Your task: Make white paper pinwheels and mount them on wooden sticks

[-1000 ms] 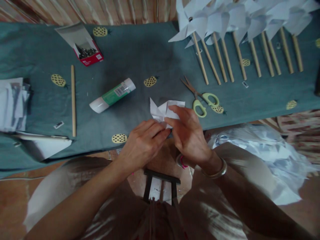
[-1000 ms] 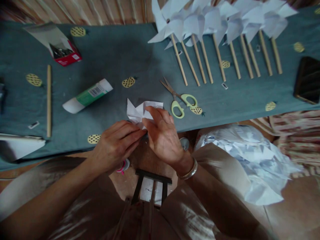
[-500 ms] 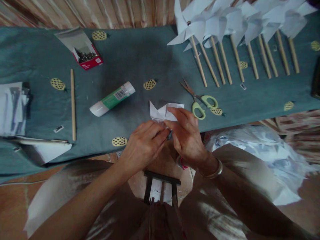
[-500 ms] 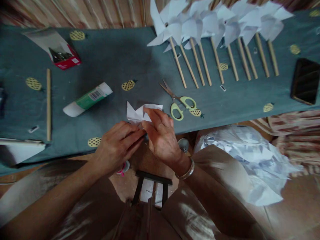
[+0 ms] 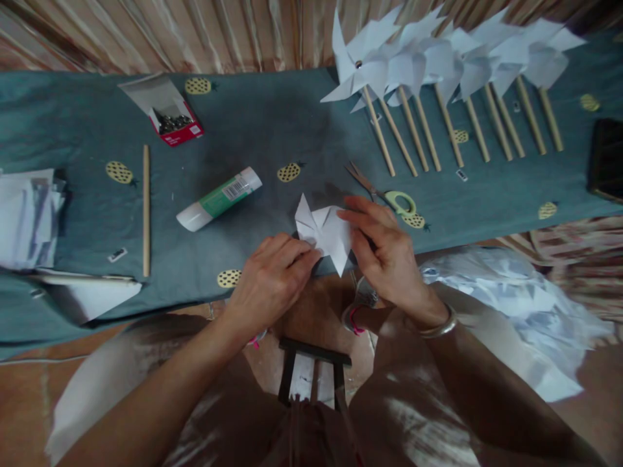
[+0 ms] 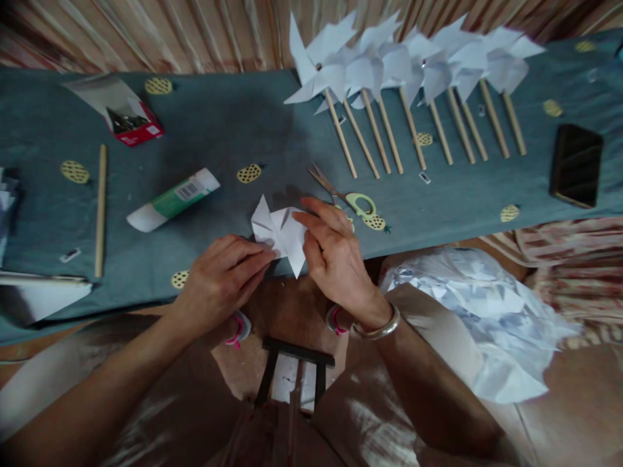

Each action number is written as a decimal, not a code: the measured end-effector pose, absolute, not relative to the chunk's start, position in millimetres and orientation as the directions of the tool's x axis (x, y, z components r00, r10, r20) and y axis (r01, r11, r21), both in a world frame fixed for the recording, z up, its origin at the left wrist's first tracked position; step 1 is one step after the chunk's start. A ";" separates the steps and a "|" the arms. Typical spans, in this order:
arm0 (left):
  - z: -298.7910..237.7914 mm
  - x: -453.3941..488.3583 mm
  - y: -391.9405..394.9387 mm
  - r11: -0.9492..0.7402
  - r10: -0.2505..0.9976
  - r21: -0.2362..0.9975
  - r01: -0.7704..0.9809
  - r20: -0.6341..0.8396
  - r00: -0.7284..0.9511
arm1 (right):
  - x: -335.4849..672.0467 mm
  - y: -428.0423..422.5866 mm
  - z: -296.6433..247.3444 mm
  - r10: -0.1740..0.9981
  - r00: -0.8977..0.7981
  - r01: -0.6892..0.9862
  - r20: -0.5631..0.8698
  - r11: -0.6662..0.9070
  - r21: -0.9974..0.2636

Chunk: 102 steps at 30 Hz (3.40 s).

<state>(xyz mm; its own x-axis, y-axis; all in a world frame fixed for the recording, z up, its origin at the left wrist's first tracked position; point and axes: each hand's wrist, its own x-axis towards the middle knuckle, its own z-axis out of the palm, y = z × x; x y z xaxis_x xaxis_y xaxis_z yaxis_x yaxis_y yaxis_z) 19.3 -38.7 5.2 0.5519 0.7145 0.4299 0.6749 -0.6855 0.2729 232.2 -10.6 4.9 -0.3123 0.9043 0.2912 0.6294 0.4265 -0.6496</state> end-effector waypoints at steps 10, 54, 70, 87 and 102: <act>7.8 5.5 -25.0 -0.653 0.730 0.245 0.716 0.454 0.511 | 232.4 -12.0 9.3 0.901 -0.318 0.725 0.295 0.431 -0.537; 15.4 21.6 -42.8 -0.734 0.654 0.181 0.655 0.447 0.610 | 258.7 -12.4 22.1 0.877 -0.461 0.497 0.136 0.382 -0.779; 11.6 25.0 -50.7 -0.729 0.674 0.239 0.642 0.412 0.613 | 233.0 -18.5 13.3 0.889 -0.379 0.609 0.259 0.450 -0.654; 9.8 25.7 -50.0 -0.725 0.689 0.343 0.597 0.375 0.620 | 217.7 -22.9 7.9 0.869 -0.379 0.695 0.318 0.495 -0.521; 9.4 26.1 -49.6 -0.720 0.694 0.371 0.586 0.378 0.613 | 217.3 -23.5 6.3 0.870 -0.366 0.664 0.329 0.492 -0.563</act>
